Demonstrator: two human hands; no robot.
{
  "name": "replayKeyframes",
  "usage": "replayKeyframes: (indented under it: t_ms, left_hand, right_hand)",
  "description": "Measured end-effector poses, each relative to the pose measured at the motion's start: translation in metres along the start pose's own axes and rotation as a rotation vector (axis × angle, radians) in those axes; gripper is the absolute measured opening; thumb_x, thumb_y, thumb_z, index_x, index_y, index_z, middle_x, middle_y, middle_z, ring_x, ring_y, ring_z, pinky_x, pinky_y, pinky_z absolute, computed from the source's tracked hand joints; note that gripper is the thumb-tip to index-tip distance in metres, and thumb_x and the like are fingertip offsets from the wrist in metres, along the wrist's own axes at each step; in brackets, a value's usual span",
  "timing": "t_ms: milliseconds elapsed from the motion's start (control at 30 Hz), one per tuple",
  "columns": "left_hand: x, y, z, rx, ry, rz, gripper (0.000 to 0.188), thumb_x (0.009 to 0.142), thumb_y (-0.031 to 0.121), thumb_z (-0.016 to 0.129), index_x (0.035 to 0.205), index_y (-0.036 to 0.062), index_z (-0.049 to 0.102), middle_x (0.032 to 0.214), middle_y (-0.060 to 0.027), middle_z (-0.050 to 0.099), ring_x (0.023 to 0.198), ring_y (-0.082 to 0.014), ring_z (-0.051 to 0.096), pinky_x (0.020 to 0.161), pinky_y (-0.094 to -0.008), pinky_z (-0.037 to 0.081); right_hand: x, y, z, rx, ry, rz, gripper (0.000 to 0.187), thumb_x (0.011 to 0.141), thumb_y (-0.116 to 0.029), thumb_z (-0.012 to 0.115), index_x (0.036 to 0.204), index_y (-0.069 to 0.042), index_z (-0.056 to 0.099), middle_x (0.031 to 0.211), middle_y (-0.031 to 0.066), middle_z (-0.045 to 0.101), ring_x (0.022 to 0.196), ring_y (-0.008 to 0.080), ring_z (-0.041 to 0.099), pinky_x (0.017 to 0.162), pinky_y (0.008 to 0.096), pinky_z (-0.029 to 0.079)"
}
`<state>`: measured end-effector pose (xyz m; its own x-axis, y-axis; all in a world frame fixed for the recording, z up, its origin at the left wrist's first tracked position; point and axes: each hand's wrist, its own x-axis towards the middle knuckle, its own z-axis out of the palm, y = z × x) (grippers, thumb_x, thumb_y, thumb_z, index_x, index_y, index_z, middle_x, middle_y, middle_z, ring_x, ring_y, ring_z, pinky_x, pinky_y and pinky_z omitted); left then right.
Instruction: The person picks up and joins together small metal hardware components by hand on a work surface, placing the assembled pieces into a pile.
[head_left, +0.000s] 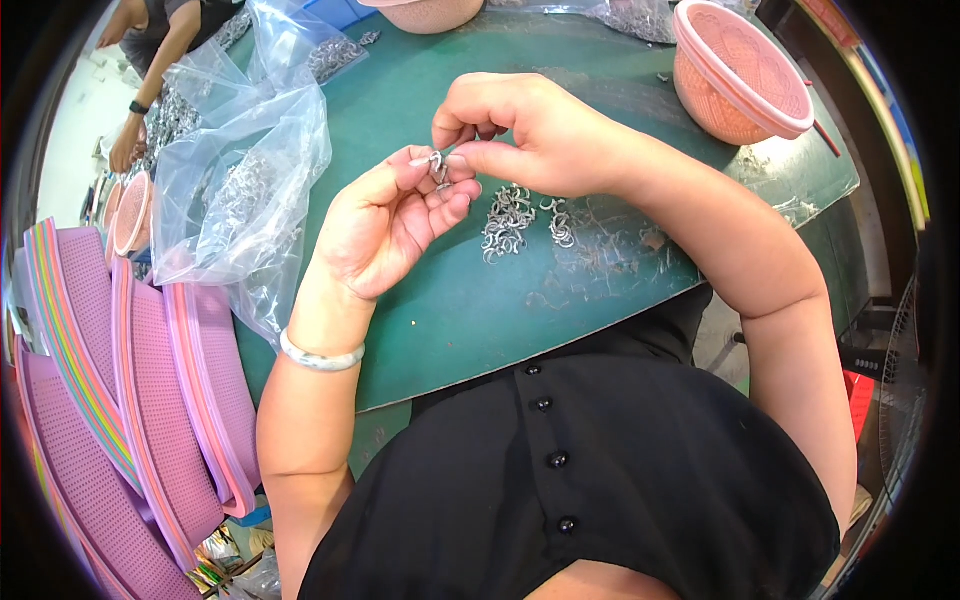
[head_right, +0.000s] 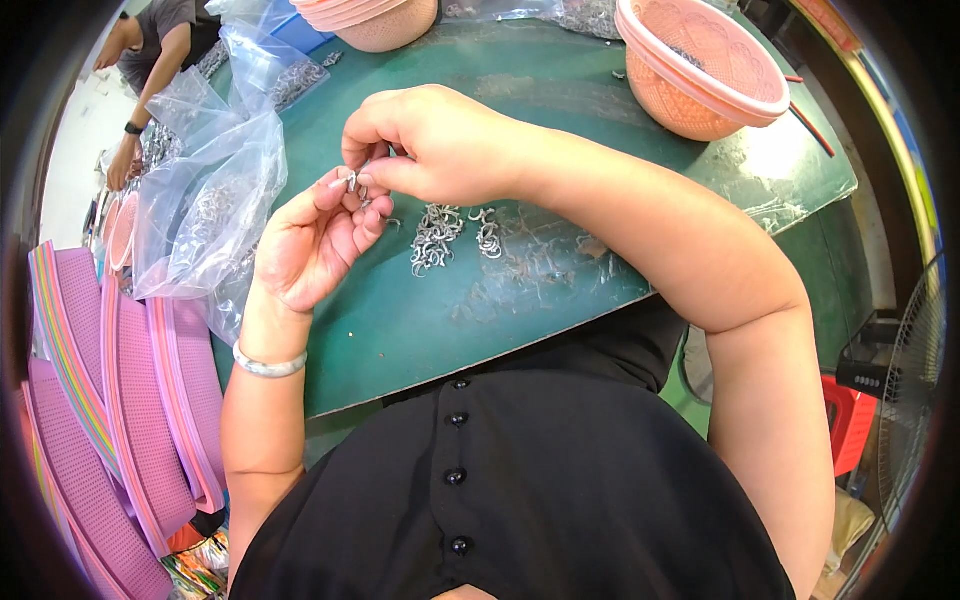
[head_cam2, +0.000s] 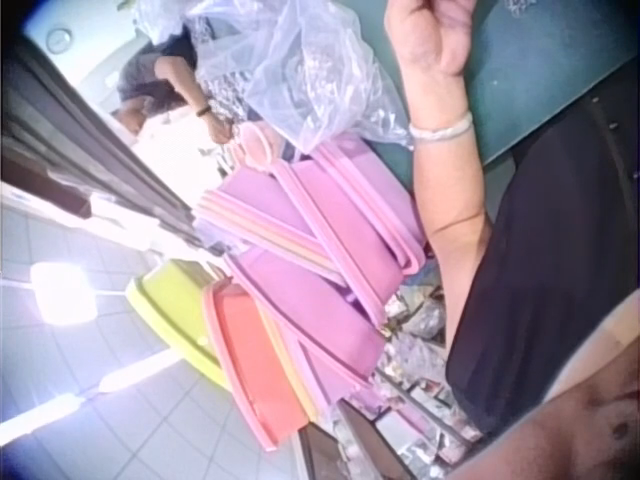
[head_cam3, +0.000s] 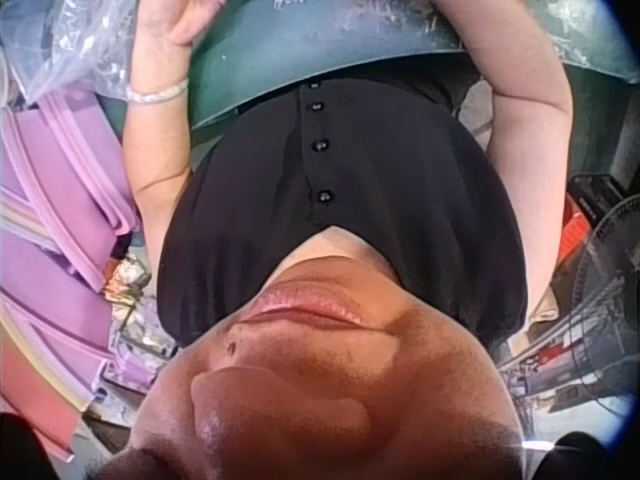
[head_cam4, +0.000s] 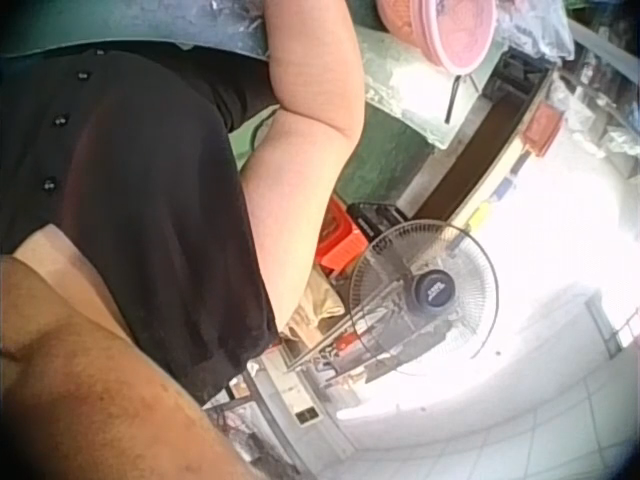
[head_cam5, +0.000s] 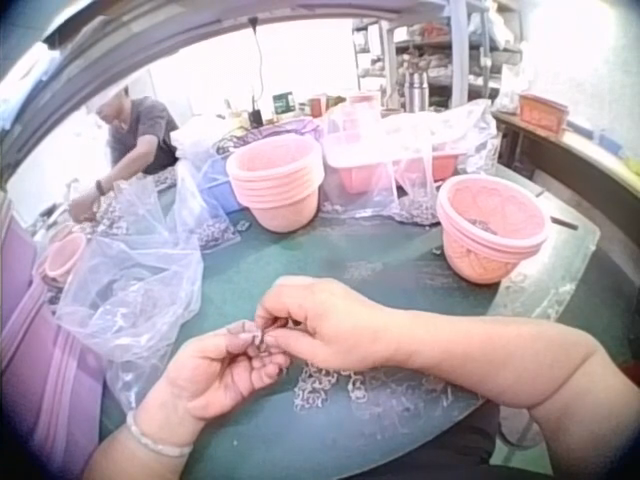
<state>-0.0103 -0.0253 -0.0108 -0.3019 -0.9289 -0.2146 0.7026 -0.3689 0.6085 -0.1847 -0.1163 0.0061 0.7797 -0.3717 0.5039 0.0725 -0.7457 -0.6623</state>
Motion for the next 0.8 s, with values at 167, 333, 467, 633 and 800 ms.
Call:
replayKeyframes:
  t_ms: [167, 333, 467, 633, 800]
  left_hand:
    - [-0.002, 0.000, -0.002, 0.062, 0.035, 0.054, 0.009, 0.084, 0.006, 0.047, 0.085, -0.0024, 0.051, 0.092, -0.0181, 0.058, 0.084, -0.0252, 0.059, 0.077, -0.0322, 0.050]
    - [-0.002, 0.002, -0.003, 0.078, 0.048, 0.059, 0.007, 0.079, -0.001, 0.047, 0.085, -0.0028, 0.051, 0.089, -0.0172, 0.058, 0.081, -0.0243, 0.059, 0.073, -0.0299, 0.051]
    - [-0.002, 0.002, 0.002, 0.099, 0.097, 0.067, 0.015, 0.079, -0.003, 0.046, 0.093, -0.0045, 0.048, 0.094, -0.0183, 0.053, 0.079, -0.0227, 0.056, 0.070, -0.0280, 0.050]
    - [-0.003, -0.001, 0.005, 0.212, 0.151, 0.034, 0.018, 0.082, 0.002, 0.046, 0.099, -0.0049, 0.049, 0.089, -0.0143, 0.055, 0.075, -0.0195, 0.055, 0.067, -0.0259, 0.049]
    - [-0.004, -0.004, 0.012, 0.353, 0.176, 0.005, 0.019, 0.083, 0.006, 0.050, 0.099, -0.0029, 0.050, 0.084, -0.0100, 0.057, 0.071, -0.0150, 0.055, 0.063, -0.0227, 0.046]
  right_hand:
    - [0.001, 0.005, -0.011, -0.095, -0.078, 0.011, 0.012, 0.072, -0.009, 0.058, 0.080, -0.001, 0.059, 0.074, 0.0126, 0.058, 0.070, 0.0249, 0.058, 0.063, 0.0324, 0.046]
    - [-0.004, 0.008, -0.027, -0.300, -0.489, 0.117, 0.012, 0.067, -0.005, 0.062, 0.076, -0.001, 0.056, 0.074, 0.0092, 0.053, 0.072, 0.0263, 0.053, 0.065, 0.0352, 0.043]
    - [-0.006, 0.011, -0.024, -0.319, -0.584, 0.219, 0.013, 0.065, -0.005, 0.064, 0.075, -0.001, 0.057, 0.076, 0.0091, 0.053, 0.076, 0.0260, 0.053, 0.067, 0.0353, 0.042]
    - [-0.005, 0.016, -0.023, -0.249, -0.627, 0.233, 0.011, 0.068, -0.004, 0.062, 0.077, 0.000, 0.056, 0.073, 0.0095, 0.053, 0.069, 0.0255, 0.053, 0.062, 0.0338, 0.042]
    - [-0.003, 0.017, -0.027, -0.151, -0.531, 0.230, 0.007, 0.073, -0.004, 0.058, 0.075, 0.001, 0.053, 0.068, 0.0077, 0.051, 0.060, 0.0177, 0.048, 0.056, 0.0295, 0.040]
